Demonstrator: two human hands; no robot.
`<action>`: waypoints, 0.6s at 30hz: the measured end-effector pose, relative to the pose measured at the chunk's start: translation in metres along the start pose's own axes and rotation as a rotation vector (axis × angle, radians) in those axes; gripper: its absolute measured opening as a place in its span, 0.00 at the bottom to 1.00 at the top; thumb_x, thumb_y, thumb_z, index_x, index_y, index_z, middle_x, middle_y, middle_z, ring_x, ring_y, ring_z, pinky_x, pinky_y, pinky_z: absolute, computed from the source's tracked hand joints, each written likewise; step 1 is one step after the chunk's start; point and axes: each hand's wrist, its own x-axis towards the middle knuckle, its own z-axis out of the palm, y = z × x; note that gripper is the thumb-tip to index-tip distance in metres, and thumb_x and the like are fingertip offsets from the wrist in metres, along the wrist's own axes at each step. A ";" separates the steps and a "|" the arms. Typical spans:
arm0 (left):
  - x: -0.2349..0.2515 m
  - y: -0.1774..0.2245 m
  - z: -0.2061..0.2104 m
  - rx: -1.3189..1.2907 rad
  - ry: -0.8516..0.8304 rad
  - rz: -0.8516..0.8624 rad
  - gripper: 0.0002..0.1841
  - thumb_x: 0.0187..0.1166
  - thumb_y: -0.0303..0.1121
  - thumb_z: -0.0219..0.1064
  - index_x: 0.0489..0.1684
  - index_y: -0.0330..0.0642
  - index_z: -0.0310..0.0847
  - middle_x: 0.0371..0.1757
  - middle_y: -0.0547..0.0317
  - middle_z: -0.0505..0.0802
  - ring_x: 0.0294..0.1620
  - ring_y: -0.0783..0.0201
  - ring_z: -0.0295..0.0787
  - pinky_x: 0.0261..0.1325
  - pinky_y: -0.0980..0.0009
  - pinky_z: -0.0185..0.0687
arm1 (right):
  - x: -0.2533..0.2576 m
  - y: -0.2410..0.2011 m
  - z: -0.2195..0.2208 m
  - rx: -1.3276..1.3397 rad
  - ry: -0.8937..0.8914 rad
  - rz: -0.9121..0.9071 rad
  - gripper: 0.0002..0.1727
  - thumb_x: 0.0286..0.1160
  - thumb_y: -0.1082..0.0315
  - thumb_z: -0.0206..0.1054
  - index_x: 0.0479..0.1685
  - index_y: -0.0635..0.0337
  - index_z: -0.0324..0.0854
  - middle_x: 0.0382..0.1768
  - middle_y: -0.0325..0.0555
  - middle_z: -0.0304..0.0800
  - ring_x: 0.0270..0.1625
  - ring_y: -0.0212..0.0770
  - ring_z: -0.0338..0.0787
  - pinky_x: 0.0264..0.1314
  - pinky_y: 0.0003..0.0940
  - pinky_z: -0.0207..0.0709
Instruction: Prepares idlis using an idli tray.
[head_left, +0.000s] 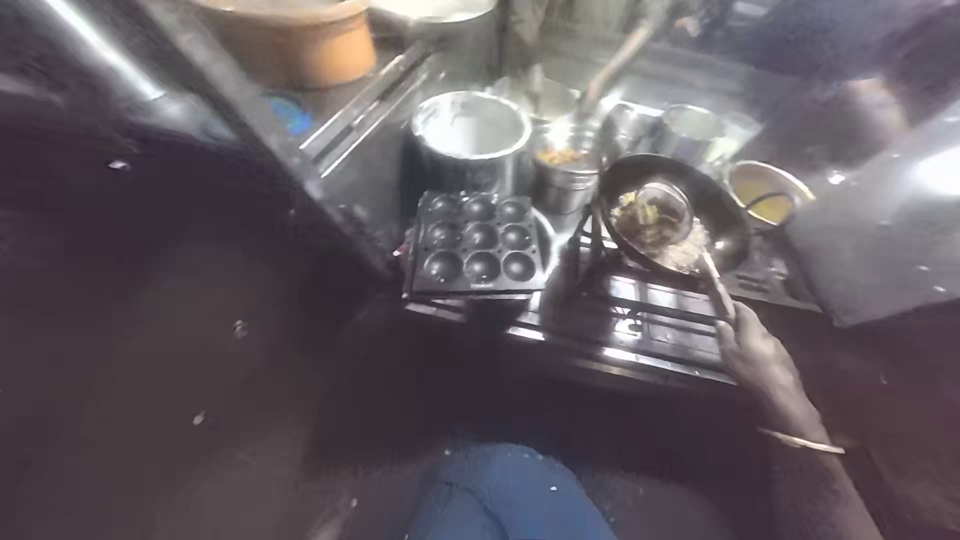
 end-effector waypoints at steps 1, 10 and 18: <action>0.011 -0.020 0.005 0.057 0.014 0.029 0.24 0.91 0.42 0.57 0.79 0.39 0.72 0.70 0.35 0.83 0.62 0.43 0.83 0.63 0.45 0.77 | 0.002 0.000 0.005 -0.080 0.058 -0.046 0.29 0.93 0.60 0.50 0.91 0.55 0.58 0.59 0.73 0.87 0.57 0.75 0.89 0.57 0.75 0.77; 0.012 0.025 0.037 -0.003 0.046 0.307 0.23 0.87 0.32 0.63 0.77 0.30 0.72 0.72 0.32 0.83 0.71 0.39 0.80 0.73 0.44 0.74 | 0.016 0.001 -0.010 -0.194 0.090 -0.170 0.29 0.94 0.59 0.45 0.92 0.50 0.57 0.58 0.70 0.88 0.55 0.73 0.90 0.53 0.72 0.78; -0.047 0.063 0.041 -0.205 0.035 0.260 0.25 0.90 0.36 0.59 0.84 0.38 0.65 0.71 0.35 0.83 0.63 0.46 0.86 0.64 0.49 0.81 | -0.018 0.071 -0.018 -0.338 0.045 -0.107 0.28 0.92 0.61 0.50 0.90 0.47 0.62 0.51 0.70 0.91 0.47 0.75 0.91 0.46 0.73 0.79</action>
